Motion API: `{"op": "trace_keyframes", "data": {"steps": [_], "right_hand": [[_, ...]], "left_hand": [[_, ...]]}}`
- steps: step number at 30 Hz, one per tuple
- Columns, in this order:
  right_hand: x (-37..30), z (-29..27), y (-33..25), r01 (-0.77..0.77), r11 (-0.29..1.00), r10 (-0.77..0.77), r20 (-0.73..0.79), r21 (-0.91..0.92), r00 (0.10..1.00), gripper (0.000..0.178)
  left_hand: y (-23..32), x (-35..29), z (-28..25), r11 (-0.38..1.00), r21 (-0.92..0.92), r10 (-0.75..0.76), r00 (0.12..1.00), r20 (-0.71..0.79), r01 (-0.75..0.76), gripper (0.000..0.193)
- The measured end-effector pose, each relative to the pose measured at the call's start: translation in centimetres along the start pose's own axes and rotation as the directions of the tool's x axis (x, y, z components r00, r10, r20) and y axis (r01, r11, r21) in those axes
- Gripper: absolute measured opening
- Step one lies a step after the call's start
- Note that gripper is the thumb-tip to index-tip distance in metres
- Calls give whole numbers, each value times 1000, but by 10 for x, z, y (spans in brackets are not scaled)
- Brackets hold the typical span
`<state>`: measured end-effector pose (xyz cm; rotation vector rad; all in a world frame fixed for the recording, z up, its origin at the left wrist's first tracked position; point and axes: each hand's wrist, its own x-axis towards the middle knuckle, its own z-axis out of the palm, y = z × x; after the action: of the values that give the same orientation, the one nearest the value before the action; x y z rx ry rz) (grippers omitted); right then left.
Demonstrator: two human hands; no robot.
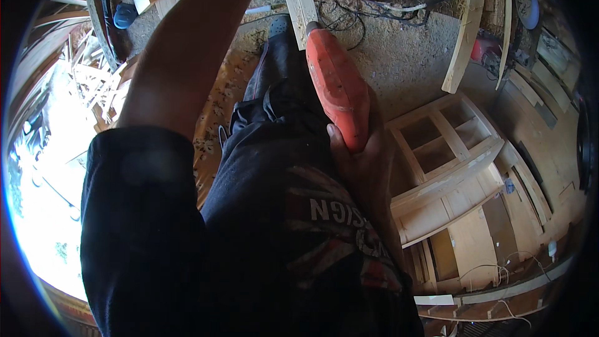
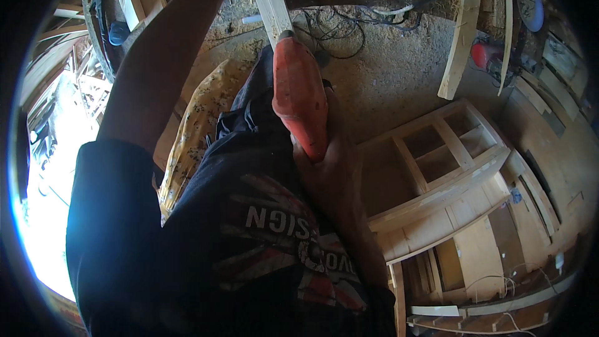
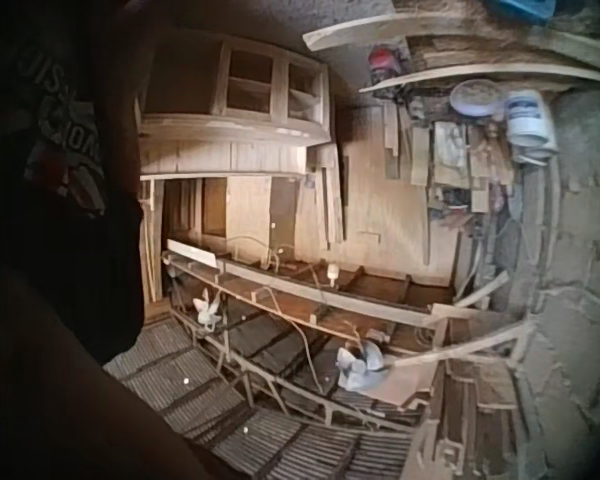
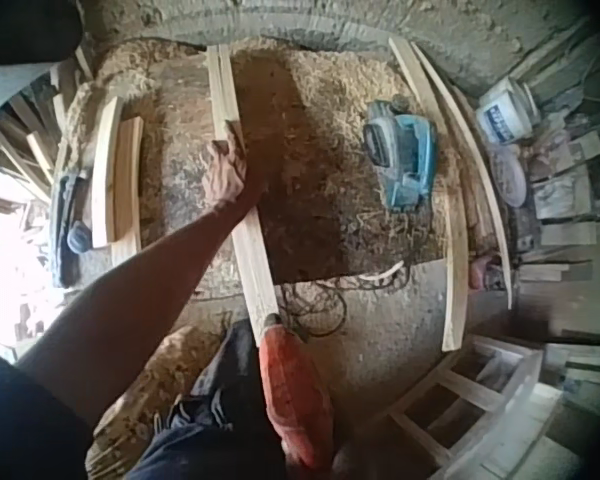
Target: Assembling wooden pieces into a frame structure using wood glue, nails, and a hammer.
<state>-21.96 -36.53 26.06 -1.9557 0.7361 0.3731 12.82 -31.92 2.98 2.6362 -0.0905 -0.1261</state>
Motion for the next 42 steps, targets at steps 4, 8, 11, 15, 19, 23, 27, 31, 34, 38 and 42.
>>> {"op": "trace_keyframes", "data": {"steps": [4,8,11,15,19,23,27,31,34,38,42], "right_hand": [[-6,-11,-24,-67,998,67,22,16,998,68],[-42,-26,-20,-240,963,238,-34,-123,971,76],[-60,-37,-29,-230,963,221,-75,-141,972,75],[-58,-35,-35,-262,960,259,-42,-95,965,76],[-66,-37,-15,-146,989,146,20,10,989,77],[-63,-40,-15,-156,987,157,41,-26,987,78],[-62,-38,-15,-119,992,121,46,-41,992,81],[-59,-36,-17,-149,988,151,60,-38,987,81],[-57,-40,-14,-104,992,110,74,-72,991,80],[-61,-40,-8,-48,995,57,109,-84,992,79],[-51,-39,-16,-38,997,45,96,-73,994,78]], "left_hand": [[-6,2,-2,999,8,47,998,-47,-46,97],[-14,10,12,995,41,88,996,-9,-87,100],[-9,1,1,998,43,53,998,-20,-52,101],[-13,4,13,997,53,61,997,-54,-58,102],[-21,17,25,986,142,111,984,-138,-91,103],[-8,6,13,995,90,51,998,-29,-48,104],[-7,5,3,996,66,61,998,-3,-61,104],[-9,4,4,997,51,53,998,-39,-51,103],[-8,3,3,997,53,64,997,-48,-61,102],[-8,3,5,997,-2,83,996,-44,-83,102],[-6,2,2,996,18,88,994,-63,-87,102]]}}
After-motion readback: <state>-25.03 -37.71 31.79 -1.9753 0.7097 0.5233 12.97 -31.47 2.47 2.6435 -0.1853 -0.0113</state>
